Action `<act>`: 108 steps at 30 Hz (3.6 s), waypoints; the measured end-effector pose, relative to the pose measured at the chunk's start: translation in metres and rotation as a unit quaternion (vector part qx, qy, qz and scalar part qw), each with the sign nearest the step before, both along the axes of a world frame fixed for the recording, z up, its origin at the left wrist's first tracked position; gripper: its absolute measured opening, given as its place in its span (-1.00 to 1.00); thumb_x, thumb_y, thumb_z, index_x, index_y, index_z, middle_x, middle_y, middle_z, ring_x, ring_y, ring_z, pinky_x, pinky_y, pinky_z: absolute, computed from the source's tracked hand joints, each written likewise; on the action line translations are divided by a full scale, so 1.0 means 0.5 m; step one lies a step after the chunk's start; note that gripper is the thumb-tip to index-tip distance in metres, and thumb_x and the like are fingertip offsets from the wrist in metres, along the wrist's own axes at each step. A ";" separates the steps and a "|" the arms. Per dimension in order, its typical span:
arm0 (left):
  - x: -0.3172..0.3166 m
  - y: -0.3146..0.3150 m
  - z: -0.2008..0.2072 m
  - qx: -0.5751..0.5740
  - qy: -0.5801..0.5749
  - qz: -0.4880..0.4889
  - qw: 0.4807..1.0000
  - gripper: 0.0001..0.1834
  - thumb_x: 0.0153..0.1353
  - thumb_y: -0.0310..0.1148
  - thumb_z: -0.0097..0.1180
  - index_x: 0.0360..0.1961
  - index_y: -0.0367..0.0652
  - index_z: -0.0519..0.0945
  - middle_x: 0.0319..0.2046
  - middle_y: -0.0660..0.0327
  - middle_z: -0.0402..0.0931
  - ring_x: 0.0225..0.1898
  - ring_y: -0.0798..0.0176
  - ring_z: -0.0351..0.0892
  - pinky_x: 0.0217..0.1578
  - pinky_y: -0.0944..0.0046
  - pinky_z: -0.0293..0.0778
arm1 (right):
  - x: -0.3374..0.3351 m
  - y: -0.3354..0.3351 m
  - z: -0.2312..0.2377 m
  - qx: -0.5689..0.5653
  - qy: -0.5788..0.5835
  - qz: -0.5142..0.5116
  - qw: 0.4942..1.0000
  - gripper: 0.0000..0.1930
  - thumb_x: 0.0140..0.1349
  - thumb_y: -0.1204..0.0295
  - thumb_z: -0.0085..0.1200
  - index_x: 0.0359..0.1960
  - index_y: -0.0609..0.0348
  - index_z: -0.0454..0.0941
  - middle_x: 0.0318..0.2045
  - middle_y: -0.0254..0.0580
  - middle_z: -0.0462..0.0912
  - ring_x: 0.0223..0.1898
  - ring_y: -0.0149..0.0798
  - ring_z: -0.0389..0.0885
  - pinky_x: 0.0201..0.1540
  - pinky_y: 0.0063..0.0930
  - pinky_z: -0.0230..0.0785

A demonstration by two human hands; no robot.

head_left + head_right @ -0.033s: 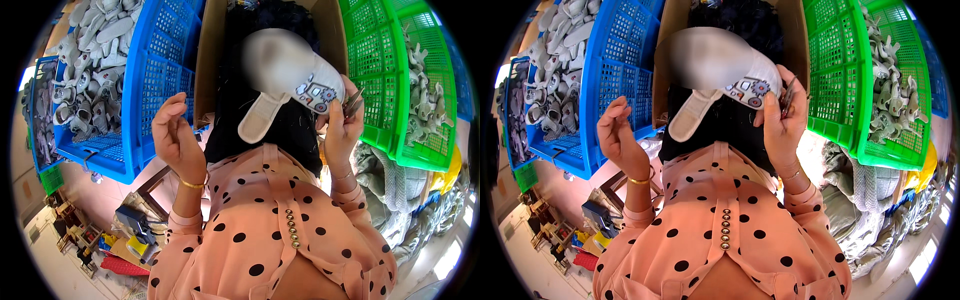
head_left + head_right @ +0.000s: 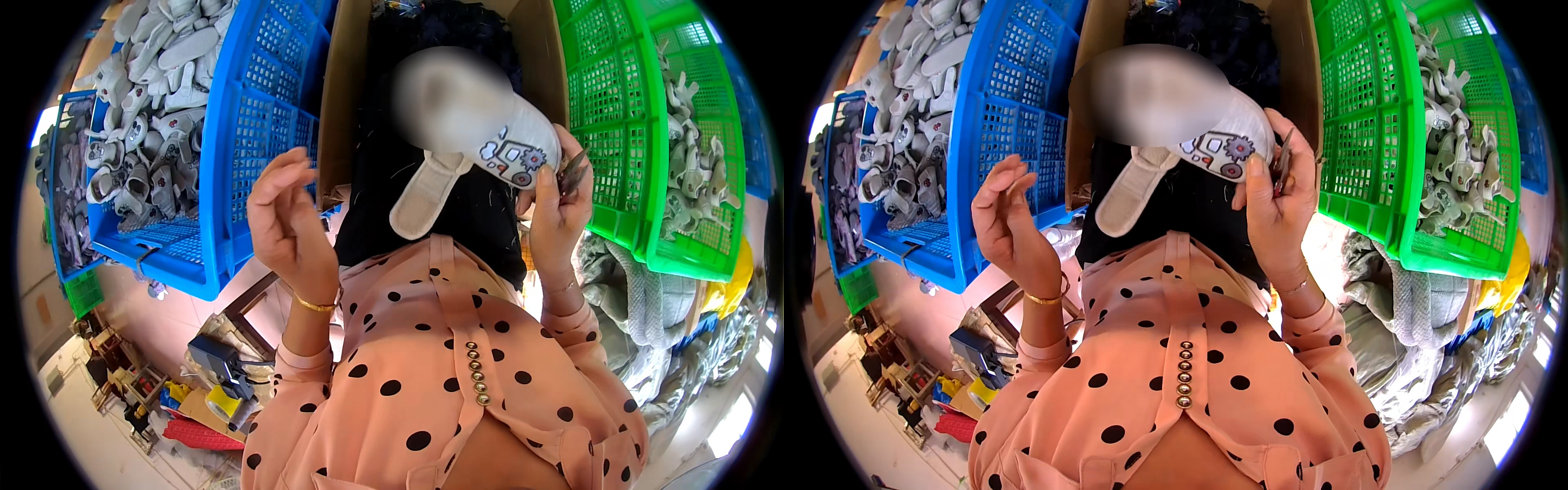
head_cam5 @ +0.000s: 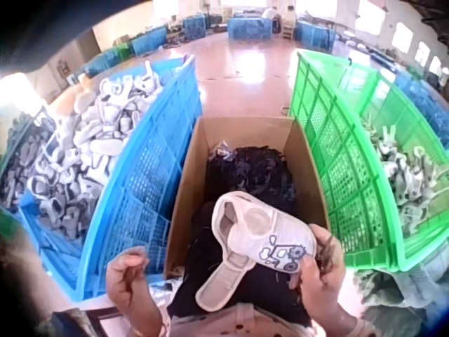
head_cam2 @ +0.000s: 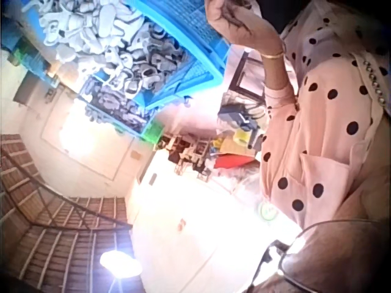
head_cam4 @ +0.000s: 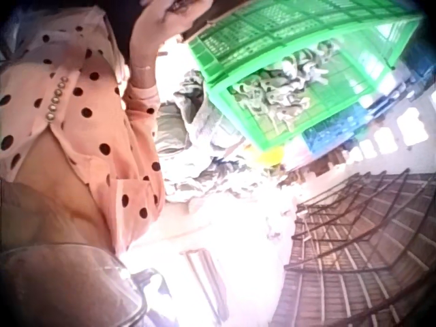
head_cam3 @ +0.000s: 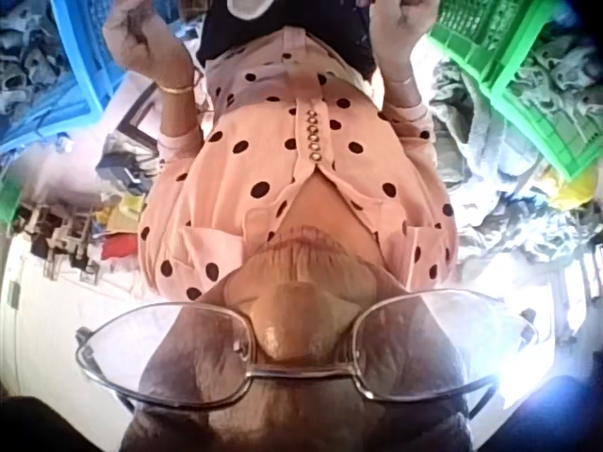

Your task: The person uses scissors to trim excess fabric and threads from the edges of small white baby sandals. They handle the sandals one at a time, turning them to access different sides, and place the finished items into a blue basket.

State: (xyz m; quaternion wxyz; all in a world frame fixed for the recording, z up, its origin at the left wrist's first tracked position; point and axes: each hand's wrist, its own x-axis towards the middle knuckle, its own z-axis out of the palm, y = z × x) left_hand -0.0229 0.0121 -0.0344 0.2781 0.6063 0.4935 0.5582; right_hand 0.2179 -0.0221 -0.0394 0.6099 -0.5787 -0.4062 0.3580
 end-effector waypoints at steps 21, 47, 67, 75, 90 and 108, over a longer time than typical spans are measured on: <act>0.094 -0.093 -0.078 -0.378 -0.292 -0.356 0.803 -0.48 0.27 -0.60 0.03 0.25 -0.33 0.24 0.14 0.15 0.35 0.16 0.23 0.37 0.14 0.28 0.33 | -0.001 -0.069 -0.095 0.106 -0.373 0.160 0.908 -0.56 0.26 0.55 0.01 0.18 0.35 0.30 0.02 0.07 0.53 -0.13 -0.11 0.62 -0.08 -0.45 0.48; 0.081 -0.073 -0.215 0.039 0.296 -0.258 0.919 -0.88 -0.01 -0.44 0.28 -0.38 -0.09 0.68 -0.38 0.30 0.63 -0.32 0.22 0.57 -0.25 0.29 0.49 | 0.061 -0.190 -0.151 -0.158 -0.308 0.216 0.913 -0.55 0.25 0.41 0.10 0.18 0.15 0.36 -0.18 -0.02 0.60 -0.32 -0.12 0.59 -0.28 -0.38 0.45; 0.105 -0.078 -0.232 0.024 0.259 -0.233 0.937 -0.87 -0.03 -0.57 0.22 -0.41 -0.17 0.57 -0.39 0.27 0.57 -0.35 0.17 0.53 -0.37 0.29 0.49 | 0.057 0.007 -0.100 -0.050 -0.630 0.442 0.636 -0.56 0.23 0.02 0.01 -0.54 0.17 0.52 -0.74 -0.15 0.47 -0.64 -0.07 0.52 -0.57 -0.28 0.35; 0.105 -0.077 -0.230 0.010 0.262 -0.233 0.936 -0.88 -0.02 -0.57 0.21 -0.41 -0.15 0.57 -0.39 0.28 0.58 -0.35 0.18 0.54 -0.40 0.29 0.49 | 0.048 0.022 -0.101 -0.043 -0.627 0.460 0.628 -0.59 0.23 0.05 0.00 -0.56 0.12 0.56 -0.69 -0.18 0.50 -0.54 -0.12 0.56 -0.48 -0.30 0.38; 0.035 -0.074 -0.162 -0.149 0.201 -0.365 0.897 -0.59 0.10 -0.46 0.17 0.04 -0.11 0.53 -0.08 0.13 0.56 -0.06 0.05 0.52 -0.06 0.21 0.47 | 0.068 -0.016 -0.125 -0.123 -0.589 0.409 0.687 -0.62 0.25 0.02 0.01 -0.40 0.12 0.48 -0.71 -0.16 0.52 -0.62 -0.07 0.55 -0.59 -0.29 0.34; 0.033 -0.057 -0.106 -0.352 0.060 -0.427 0.831 -0.83 0.22 -0.43 0.15 -0.22 -0.29 0.65 -0.40 0.17 0.62 -0.45 0.42 0.55 -0.40 0.46 0.47 | -0.009 -0.131 -0.093 -0.237 -0.094 0.323 0.911 -0.74 0.20 0.32 0.19 -0.24 0.29 0.54 -0.62 -0.28 0.48 -0.55 -0.56 0.36 -0.47 -0.61 0.29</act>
